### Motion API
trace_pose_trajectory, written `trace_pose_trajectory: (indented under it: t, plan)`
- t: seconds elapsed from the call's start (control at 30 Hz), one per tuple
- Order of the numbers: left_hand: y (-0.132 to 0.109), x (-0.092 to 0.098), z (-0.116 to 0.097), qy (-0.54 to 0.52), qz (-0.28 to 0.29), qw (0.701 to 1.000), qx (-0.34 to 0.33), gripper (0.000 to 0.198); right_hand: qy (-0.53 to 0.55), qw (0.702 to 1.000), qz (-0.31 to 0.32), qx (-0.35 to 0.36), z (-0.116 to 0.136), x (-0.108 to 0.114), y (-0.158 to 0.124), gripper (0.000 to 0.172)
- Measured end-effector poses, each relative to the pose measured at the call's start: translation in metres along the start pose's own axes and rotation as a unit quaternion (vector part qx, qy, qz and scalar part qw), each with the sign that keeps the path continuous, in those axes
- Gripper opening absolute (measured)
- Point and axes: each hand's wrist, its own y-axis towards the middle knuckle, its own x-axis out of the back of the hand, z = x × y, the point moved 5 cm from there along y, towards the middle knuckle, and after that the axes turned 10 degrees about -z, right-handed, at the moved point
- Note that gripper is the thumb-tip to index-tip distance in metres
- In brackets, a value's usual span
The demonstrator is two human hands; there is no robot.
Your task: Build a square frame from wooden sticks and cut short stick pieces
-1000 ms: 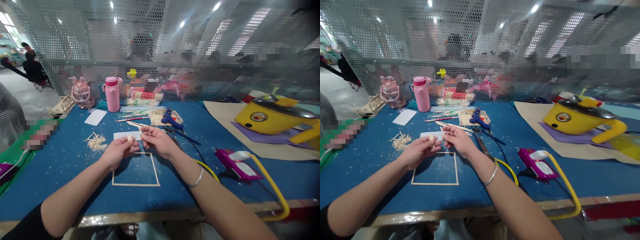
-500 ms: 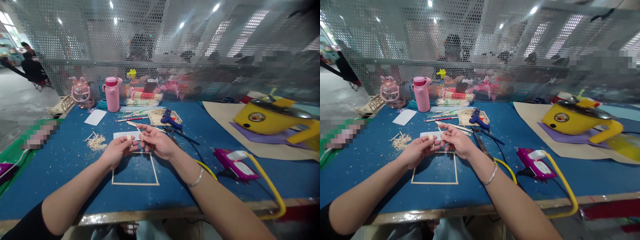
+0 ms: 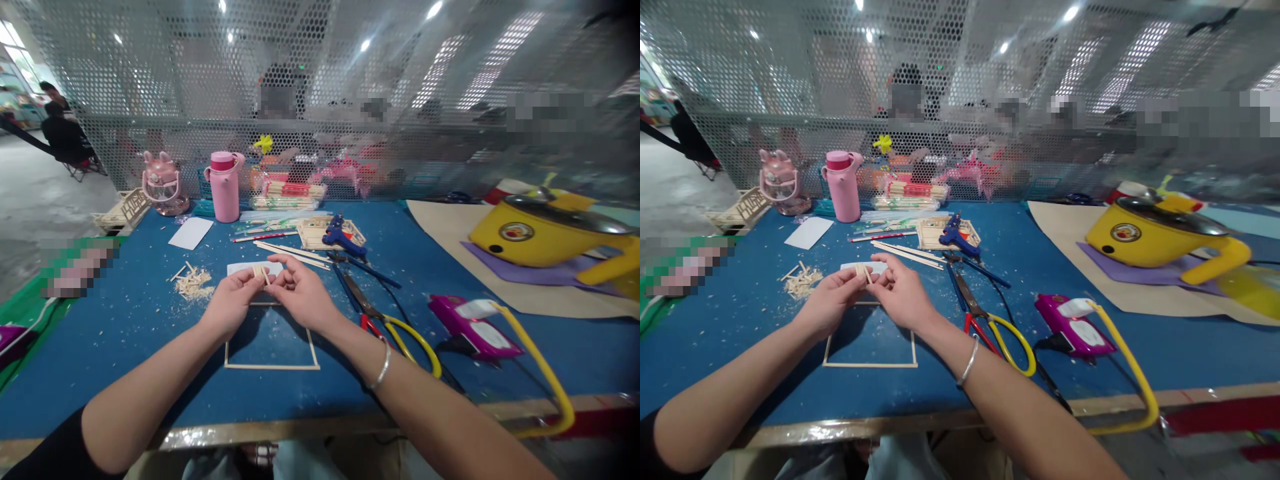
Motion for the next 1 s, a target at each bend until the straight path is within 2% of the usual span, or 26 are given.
trace_pose_trajectory:
  t: [0.17,0.27,0.37,0.47,0.6,0.77,1.0]
  plan:
    - [-0.002,-0.001,-0.003,0.042,0.014,0.999,0.001,0.034,0.034,0.999,0.022,-0.031,-0.002,-0.002,0.0,0.051]
    - [-0.003,-0.002,-0.005,0.065,0.022,0.998,0.001,0.035,0.004,0.999,0.034,-0.024,-0.002,0.0,0.0,0.053]
    - [-0.004,-0.003,-0.007,0.059,0.021,0.998,0.018,0.035,-0.105,0.991,0.065,0.053,0.003,0.003,0.001,0.058]
    - [-0.004,-0.001,-0.009,0.038,-0.008,0.998,0.047,0.033,-0.217,0.958,0.078,0.173,0.011,0.008,0.001,0.068]
    - [-0.006,0.0,-0.01,0.042,-0.011,0.996,0.075,0.03,-0.267,0.919,0.057,0.285,0.018,0.012,0.0,0.059]
    - [-0.009,-0.003,-0.009,0.054,0.019,0.996,0.064,0.028,-0.267,0.905,0.041,0.329,0.02,0.011,-0.002,0.046]
    - [-0.01,-0.005,-0.012,0.064,0.046,0.996,0.047,0.03,-0.247,0.916,0.009,0.316,0.02,0.012,-0.002,0.045]
